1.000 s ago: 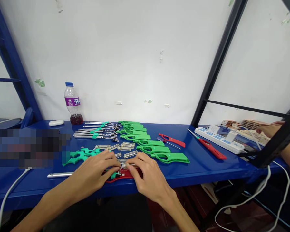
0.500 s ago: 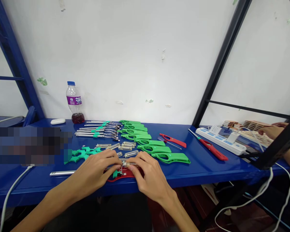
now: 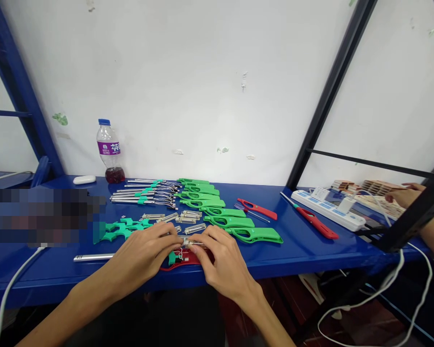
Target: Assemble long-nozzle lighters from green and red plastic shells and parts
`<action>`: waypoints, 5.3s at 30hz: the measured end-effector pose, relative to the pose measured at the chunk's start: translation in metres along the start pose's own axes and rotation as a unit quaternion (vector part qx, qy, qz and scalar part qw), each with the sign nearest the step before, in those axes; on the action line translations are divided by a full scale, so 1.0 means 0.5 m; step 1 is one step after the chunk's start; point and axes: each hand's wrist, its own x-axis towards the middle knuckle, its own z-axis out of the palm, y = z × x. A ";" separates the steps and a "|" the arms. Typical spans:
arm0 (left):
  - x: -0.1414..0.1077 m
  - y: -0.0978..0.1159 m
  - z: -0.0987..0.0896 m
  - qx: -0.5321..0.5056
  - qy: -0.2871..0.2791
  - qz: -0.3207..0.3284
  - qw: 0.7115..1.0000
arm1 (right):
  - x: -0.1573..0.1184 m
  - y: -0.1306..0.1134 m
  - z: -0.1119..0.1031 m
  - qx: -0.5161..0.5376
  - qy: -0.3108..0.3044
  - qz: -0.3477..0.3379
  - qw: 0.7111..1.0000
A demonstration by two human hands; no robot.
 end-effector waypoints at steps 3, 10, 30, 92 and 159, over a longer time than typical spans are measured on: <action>0.000 -0.002 0.004 -0.007 0.001 0.009 1.000 | -0.001 0.001 0.000 -0.009 0.001 -0.007 1.000; -0.002 -0.007 0.000 -0.037 0.001 0.022 0.999 | -0.002 0.000 -0.006 -0.030 -0.019 -0.034 0.999; -0.004 0.004 0.003 0.011 0.047 -0.007 0.999 | -0.006 0.009 0.002 -0.034 0.029 -0.045 0.998; -0.019 -0.005 -0.042 -0.105 -0.112 -0.121 0.981 | -0.007 0.000 -0.015 -0.045 0.009 0.046 0.998; -0.017 0.006 -0.027 -0.119 -0.109 -0.030 0.986 | -0.014 0.020 -0.005 -0.020 0.038 0.051 0.998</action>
